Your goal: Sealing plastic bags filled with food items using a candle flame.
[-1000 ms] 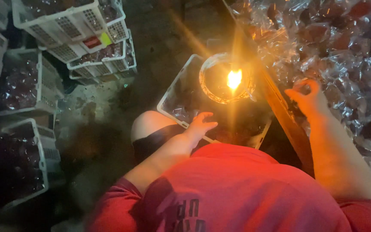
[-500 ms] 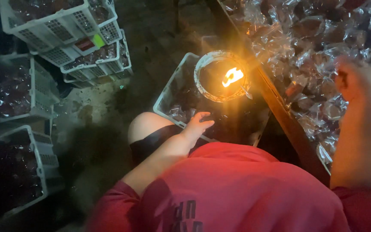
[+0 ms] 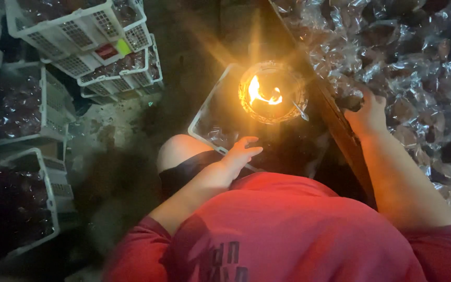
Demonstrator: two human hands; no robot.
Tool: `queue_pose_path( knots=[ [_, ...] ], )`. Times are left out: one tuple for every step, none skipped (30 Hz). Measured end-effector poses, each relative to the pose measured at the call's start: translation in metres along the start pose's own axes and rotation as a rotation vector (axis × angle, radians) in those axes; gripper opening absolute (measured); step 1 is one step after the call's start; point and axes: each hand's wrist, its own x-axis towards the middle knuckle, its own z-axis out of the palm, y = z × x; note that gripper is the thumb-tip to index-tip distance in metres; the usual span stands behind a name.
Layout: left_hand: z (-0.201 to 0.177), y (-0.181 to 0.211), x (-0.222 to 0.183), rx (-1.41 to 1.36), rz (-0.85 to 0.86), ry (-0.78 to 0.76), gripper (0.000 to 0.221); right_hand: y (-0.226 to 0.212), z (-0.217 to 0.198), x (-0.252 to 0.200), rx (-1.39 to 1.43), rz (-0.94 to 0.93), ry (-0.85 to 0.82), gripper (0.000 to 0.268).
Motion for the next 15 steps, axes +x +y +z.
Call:
queue_pose_path(
  knots=[
    [0.0, 0.002, -0.003, -0.001, 0.002, 0.001, 0.062, 0.005, 0.0, 0.006, -0.001, -0.002, 0.0, 0.067],
    [0.0, 0.004, -0.006, -0.011, -0.001, -0.01, 0.062, 0.01, 0.0, 0.012, -0.025, 0.012, 0.011, 0.077],
    [0.0, 0.006, -0.009, -0.023, -0.005, -0.018, 0.063, 0.014, 0.0, 0.019, -0.051, 0.024, 0.019, 0.089],
    [0.0, -0.002, 0.002, -0.026, -0.004, -0.016, 0.063, 0.01, -0.003, 0.011, -0.053, 0.021, 0.018, 0.089],
    [0.001, -0.011, 0.012, -0.085, 0.047, -0.031, 0.059, 0.007, -0.006, 0.003, 0.091, -0.035, 0.077, 0.081],
    [0.001, -0.02, 0.022, -0.143, 0.098, -0.046, 0.055, 0.005, -0.009, -0.005, 0.236, -0.091, 0.136, 0.075],
    [0.003, -0.019, 0.023, -0.147, 0.099, -0.038, 0.055, 0.018, -0.002, 0.006, 0.235, -0.097, 0.129, 0.075],
    [0.005, -0.018, 0.024, -0.19, 0.12, -0.1, 0.053, 0.032, 0.004, 0.016, 0.36, -0.205, 0.168, 0.068],
    [0.004, -0.021, 0.022, -0.232, 0.136, -0.157, 0.052, 0.046, 0.014, 0.025, 0.487, -0.31, 0.199, 0.062],
    [0.005, -0.023, 0.023, -0.237, 0.131, -0.144, 0.052, 0.023, 0.014, -0.002, 0.489, -0.311, 0.185, 0.062],
    [0.005, -0.023, 0.024, -0.29, 0.161, -0.212, 0.06, 0.0, 0.012, -0.028, 0.563, -0.329, 0.094, 0.053],
    [0.005, -0.023, 0.026, -0.344, 0.191, -0.28, 0.069, -0.022, 0.01, -0.054, 0.636, -0.346, 0.003, 0.048],
    [0.007, -0.023, 0.027, -0.345, 0.188, -0.27, 0.069, -0.015, 0.019, -0.054, 0.639, -0.345, -0.007, 0.048],
    [0.009, -0.023, 0.029, -0.337, 0.211, -0.297, 0.071, -0.008, 0.029, -0.053, 0.481, -0.433, -0.18, 0.021],
    [0.012, -0.022, 0.032, -0.327, 0.236, -0.326, 0.074, -0.001, 0.038, -0.053, 0.32, -0.515, -0.347, 0.019]
  ],
)
